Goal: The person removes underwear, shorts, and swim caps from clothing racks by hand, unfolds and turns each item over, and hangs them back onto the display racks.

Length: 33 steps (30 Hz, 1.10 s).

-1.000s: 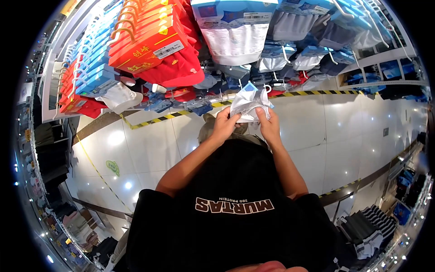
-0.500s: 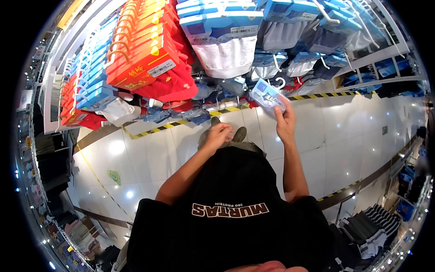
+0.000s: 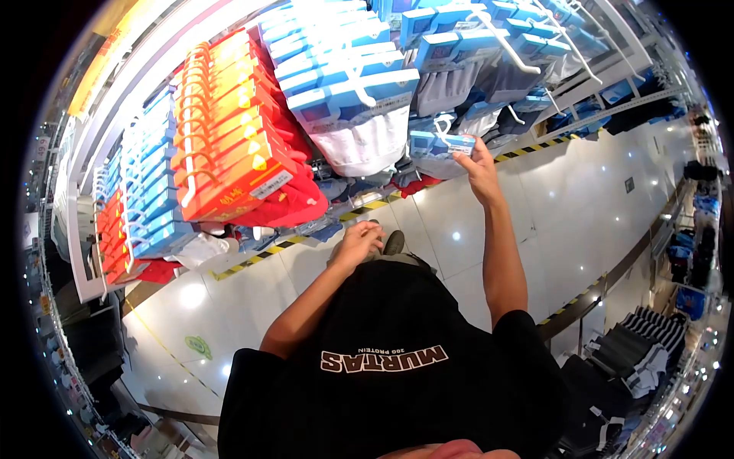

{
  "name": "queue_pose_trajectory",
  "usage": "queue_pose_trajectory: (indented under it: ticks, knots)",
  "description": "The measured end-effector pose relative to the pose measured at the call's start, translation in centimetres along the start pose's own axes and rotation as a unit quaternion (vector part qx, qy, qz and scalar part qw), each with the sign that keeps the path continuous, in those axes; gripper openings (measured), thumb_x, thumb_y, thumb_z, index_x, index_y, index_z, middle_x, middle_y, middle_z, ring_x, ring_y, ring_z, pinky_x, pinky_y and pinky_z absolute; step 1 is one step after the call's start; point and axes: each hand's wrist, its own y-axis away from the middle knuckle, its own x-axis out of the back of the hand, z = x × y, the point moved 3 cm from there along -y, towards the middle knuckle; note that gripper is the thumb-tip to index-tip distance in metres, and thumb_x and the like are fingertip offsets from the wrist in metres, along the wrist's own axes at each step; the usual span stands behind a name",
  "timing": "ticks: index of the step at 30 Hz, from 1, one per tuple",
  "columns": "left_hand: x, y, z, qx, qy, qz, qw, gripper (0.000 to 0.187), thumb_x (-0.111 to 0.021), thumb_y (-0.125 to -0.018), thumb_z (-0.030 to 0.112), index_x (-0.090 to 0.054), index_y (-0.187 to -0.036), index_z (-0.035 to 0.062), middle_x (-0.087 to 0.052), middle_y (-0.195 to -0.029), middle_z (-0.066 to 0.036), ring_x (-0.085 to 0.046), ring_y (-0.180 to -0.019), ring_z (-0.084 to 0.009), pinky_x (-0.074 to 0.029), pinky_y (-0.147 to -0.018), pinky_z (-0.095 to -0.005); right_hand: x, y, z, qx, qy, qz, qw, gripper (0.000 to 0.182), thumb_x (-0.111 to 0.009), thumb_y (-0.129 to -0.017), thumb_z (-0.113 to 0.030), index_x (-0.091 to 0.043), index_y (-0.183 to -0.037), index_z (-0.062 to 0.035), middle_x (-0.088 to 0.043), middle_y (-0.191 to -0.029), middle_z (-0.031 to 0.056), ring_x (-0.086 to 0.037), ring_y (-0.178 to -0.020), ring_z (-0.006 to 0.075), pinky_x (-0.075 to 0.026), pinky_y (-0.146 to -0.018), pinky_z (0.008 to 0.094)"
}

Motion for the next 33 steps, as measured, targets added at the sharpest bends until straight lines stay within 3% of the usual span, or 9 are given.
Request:
queue_pose_trajectory:
  ticks: [5, 8, 9, 13, 17, 24, 27, 30, 33]
  knots:
    - [0.8, -1.5, 1.1, 0.009, 0.005, -0.028, 1.0, 0.027, -0.058, -0.098, 0.024, -0.06, -0.114, 0.0021, -0.069, -0.103, -0.008, -0.066, -0.079, -0.0131, -0.052, -0.068, -0.0263, -0.6, -2.5, 2.0, -0.029, -0.048, 0.029, 0.998, 0.03, -0.065, -0.09, -0.004, -0.057, -0.12, -0.0006, -0.064, -0.108, 0.002, -0.057, -0.102, 0.0103, -0.043, -0.09, 0.0255]
    - [1.5, -2.0, 1.1, 0.01, 0.003, -0.044, 0.999, 0.028, -0.058, -0.098, 0.026, -0.06, -0.113, 0.0018, -0.069, -0.102, -0.008, -0.066, -0.079, -0.0135, -0.052, -0.068, -0.0266, -0.2, -3.0, 4.4, -0.075, -0.009, 0.1, 0.992, 0.025, -0.07, -0.09, -0.012, -0.058, -0.112, -0.0088, -0.063, -0.095, -0.0044, -0.055, -0.081, 0.0026, -0.04, -0.067, 0.0192]
    - [1.8, -2.0, 0.9, 0.012, -0.002, -0.048, 0.999, 0.029, -0.058, -0.098, 0.026, -0.06, -0.113, 0.0016, -0.069, -0.103, -0.008, -0.066, -0.079, -0.0135, -0.052, -0.068, -0.0266, -0.6, -2.9, 4.6, -0.09, -0.019, 0.112, 0.989, 0.022, -0.073, -0.089, -0.018, -0.059, -0.105, -0.0122, -0.061, -0.087, -0.008, -0.048, -0.069, -0.0002, -0.033, -0.057, 0.0183]
    - [3.0, -2.3, 0.9, 0.008, 0.003, -0.048, 0.999, 0.03, -0.058, -0.099, 0.027, -0.059, -0.114, 0.0015, -0.069, -0.103, -0.008, -0.066, -0.08, -0.0138, -0.052, -0.068, -0.0267, -0.8, -1.5, 7.2, -0.131, 0.007, 0.168, 0.977, 0.02, -0.073, -0.089, -0.019, -0.059, -0.102, -0.0122, -0.06, -0.084, -0.0069, -0.051, -0.071, 0.002, -0.037, -0.058, 0.0205]
    - [4.1, -3.2, 0.6, 0.018, 0.029, -0.045, 0.998, 0.033, -0.057, -0.099, 0.03, -0.056, -0.117, 0.0023, -0.067, -0.106, -0.009, -0.065, -0.083, -0.0143, -0.051, -0.072, -0.0273, 1.0, -0.1, 10.0, -0.156, -0.018, 0.173, 0.972, 0.023, -0.072, -0.09, -0.018, -0.06, -0.105, -0.0063, -0.062, -0.081, -0.0011, -0.06, -0.066, 0.0083, -0.052, -0.067, 0.026]
    - [4.7, -3.5, 0.9, 0.023, 0.03, -0.01, 0.999, 0.034, -0.058, -0.099, 0.03, -0.058, -0.117, 0.0019, -0.067, -0.106, -0.009, -0.066, -0.083, -0.0144, -0.052, -0.072, -0.0278, 3.6, 1.7, 9.9, -0.18, -0.02, 0.219, 0.959, 0.032, -0.071, -0.091, -0.019, -0.06, -0.114, -0.0011, -0.066, -0.087, 0.0031, -0.064, -0.07, 0.0117, -0.053, -0.07, 0.0268]
    - [3.6, -4.0, 0.9, 0.017, 0.041, 0.012, 0.999, 0.029, -0.061, -0.098, 0.027, -0.06, -0.114, 0.003, -0.069, -0.103, -0.008, -0.067, -0.079, -0.0141, -0.053, -0.068, -0.0263, 6.9, 0.2, 9.1, -0.145, -0.015, 0.214, 0.966, 0.037, -0.073, -0.09, -0.02, -0.059, -0.118, -0.001, -0.067, -0.094, 0.0047, -0.066, -0.077, 0.0129, -0.054, -0.072, 0.0268]
    - [1.3, -5.0, 1.1, 0.003, 0.059, 0.033, 0.998, 0.026, -0.062, -0.097, 0.026, -0.061, -0.112, 0.0038, -0.07, -0.101, -0.008, -0.068, -0.077, -0.0136, -0.053, -0.065, -0.0253, 8.7, -3.0, 5.1, -0.036, 0.063, 0.292, 0.954, 0.036, -0.074, -0.087, -0.015, -0.059, -0.116, 0.0002, -0.063, -0.096, 0.0061, -0.061, -0.079, 0.0118, -0.05, -0.065, 0.0252]
    - [-2.0, -5.7, 1.4, -0.008, 0.083, 0.054, 0.995, 0.026, -0.062, -0.097, 0.025, -0.061, -0.111, 0.0039, -0.07, -0.101, -0.008, -0.068, -0.077, -0.0136, -0.053, -0.066, -0.0256, 11.1, -5.6, 2.8, 0.016, 0.076, 0.252, 0.964, 0.058, -0.079, -0.083, -0.017, -0.051, -0.131, 0.0021, -0.062, -0.11, 0.0117, -0.061, -0.094, 0.0174, -0.052, -0.077, 0.029]
